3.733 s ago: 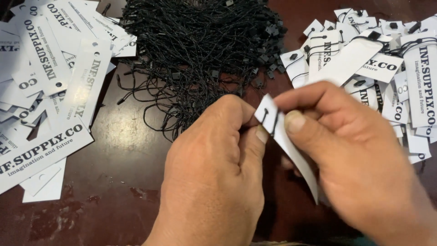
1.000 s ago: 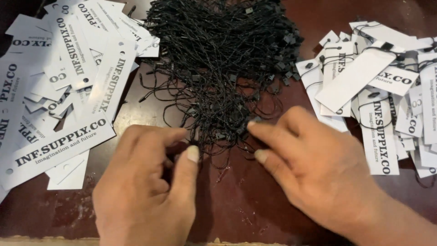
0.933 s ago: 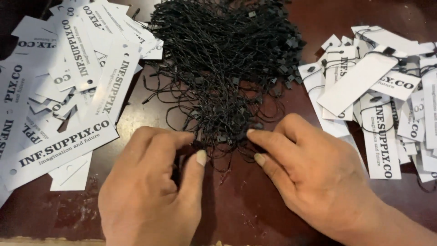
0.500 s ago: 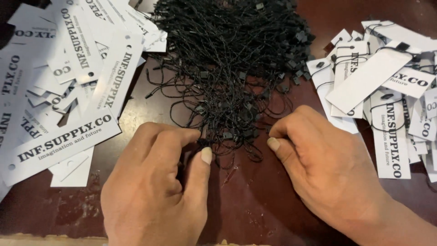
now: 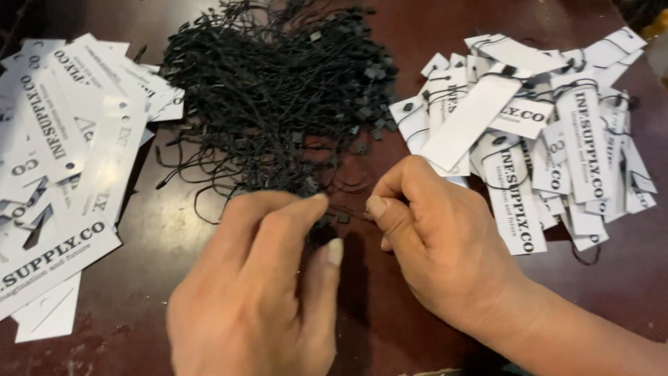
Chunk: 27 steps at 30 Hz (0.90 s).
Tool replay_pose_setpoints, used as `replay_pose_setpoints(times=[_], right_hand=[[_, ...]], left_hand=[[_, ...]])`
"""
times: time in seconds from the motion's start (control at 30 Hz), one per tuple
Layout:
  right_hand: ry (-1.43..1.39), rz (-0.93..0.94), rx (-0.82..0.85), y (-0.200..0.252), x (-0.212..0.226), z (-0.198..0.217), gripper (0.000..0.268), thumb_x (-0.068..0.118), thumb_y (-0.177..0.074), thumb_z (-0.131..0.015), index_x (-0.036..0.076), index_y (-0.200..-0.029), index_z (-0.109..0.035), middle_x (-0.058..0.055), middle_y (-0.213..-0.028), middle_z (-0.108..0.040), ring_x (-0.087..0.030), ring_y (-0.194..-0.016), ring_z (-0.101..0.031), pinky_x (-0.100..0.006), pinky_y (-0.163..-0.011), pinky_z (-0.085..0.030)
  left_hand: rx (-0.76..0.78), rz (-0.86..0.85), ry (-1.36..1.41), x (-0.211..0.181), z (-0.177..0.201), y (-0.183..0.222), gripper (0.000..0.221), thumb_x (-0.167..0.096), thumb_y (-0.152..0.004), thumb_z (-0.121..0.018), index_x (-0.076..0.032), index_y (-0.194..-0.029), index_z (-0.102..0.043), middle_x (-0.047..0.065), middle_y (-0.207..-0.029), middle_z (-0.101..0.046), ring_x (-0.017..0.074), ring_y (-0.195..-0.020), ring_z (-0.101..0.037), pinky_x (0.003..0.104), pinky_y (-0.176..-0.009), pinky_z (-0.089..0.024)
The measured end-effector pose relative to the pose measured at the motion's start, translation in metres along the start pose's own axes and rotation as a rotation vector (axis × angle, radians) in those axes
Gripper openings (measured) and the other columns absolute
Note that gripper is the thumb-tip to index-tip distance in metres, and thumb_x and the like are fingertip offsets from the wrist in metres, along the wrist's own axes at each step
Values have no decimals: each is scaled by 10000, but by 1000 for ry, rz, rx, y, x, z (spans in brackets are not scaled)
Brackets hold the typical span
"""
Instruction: Manually attaching plastic string fasteners to paper clothing tags by threading the string through a pre-punched hole and snapping the fastener ends together.
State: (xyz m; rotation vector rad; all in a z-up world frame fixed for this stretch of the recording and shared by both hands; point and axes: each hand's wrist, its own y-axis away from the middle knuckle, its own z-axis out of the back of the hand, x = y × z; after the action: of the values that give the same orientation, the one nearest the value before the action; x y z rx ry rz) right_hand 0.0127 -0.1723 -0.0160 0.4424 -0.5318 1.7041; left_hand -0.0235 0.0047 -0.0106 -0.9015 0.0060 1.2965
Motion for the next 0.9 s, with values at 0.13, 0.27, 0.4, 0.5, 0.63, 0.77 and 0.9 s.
replay_pose_setpoints(times=[0.13, 0.27, 0.4, 0.5, 0.63, 0.77, 0.9], right_hand=[[-123, -108, -25, 2, 6, 11, 95, 263, -911, -612, 192, -958, -653, 69, -715, -751, -91, -614, -707, -282, -645, -532], [-291, 1, -82, 6, 15, 26, 163, 121, -890, -716, 146, -1046, -676, 29, -940, -760, -60, -837, -737, -221, -775, -606], [-309, 80, -124, 7, 19, 38, 123, 41, -915, -666, 115, -1012, -683, 24, -827, -696, -60, -642, -669, -194, -624, -582], [-368, 44, -188, 10, 11, 44, 216, -64, -954, -567, 37, -1084, -707, -33, -905, -651, -105, -730, -635, -208, -711, -560], [-395, -63, -233, 16, 1, 49, 181, -47, -987, -560, -14, -1091, -705, -89, -880, -632, -146, -725, -628, -236, -681, -526], [-354, -70, -110, 25, -7, 45, 251, -70, -886, -583, 3, -991, -799, -66, -799, -696, -151, -731, -644, -279, -655, -521], [-244, -34, -114, 25, 0, 37, 185, -39, -844, -651, 41, -893, -810, -37, -782, -745, -118, -700, -705, -232, -662, -546]], left_hand=[[285, 26, 174, 0, -10, -12, 489, -270, -876, -608, -179, -1355, -570, 12, -1294, -637, 235, -959, -715, 477, -546, -570], [295, -47, 398, -3, -14, -23, 435, -155, -879, -588, -117, -1313, -592, 39, -1163, -739, 207, -982, -747, 363, -776, -573], [354, 30, 386, 4, -10, -32, 149, -215, -886, -647, -199, -1009, -729, -52, -950, -793, 155, -838, -759, 322, -730, -551], [311, 69, 219, 16, -3, -36, 117, -260, -919, -623, -259, -978, -723, -81, -860, -716, 173, -750, -705, 374, -614, -518], [384, 207, 109, 30, 2, -39, 180, -326, -949, -583, -291, -991, -754, -110, -920, -739, 172, -828, -714, 402, -709, -518], [329, 207, 96, 34, 0, -40, 132, -325, -964, -597, -277, -926, -714, -94, -844, -698, 187, -762, -671, 410, -654, -492], [219, 137, 240, 28, -7, -42, 78, -197, -943, -640, -217, -880, -682, -67, -771, -636, 134, -674, -606, 316, -641, -460]])
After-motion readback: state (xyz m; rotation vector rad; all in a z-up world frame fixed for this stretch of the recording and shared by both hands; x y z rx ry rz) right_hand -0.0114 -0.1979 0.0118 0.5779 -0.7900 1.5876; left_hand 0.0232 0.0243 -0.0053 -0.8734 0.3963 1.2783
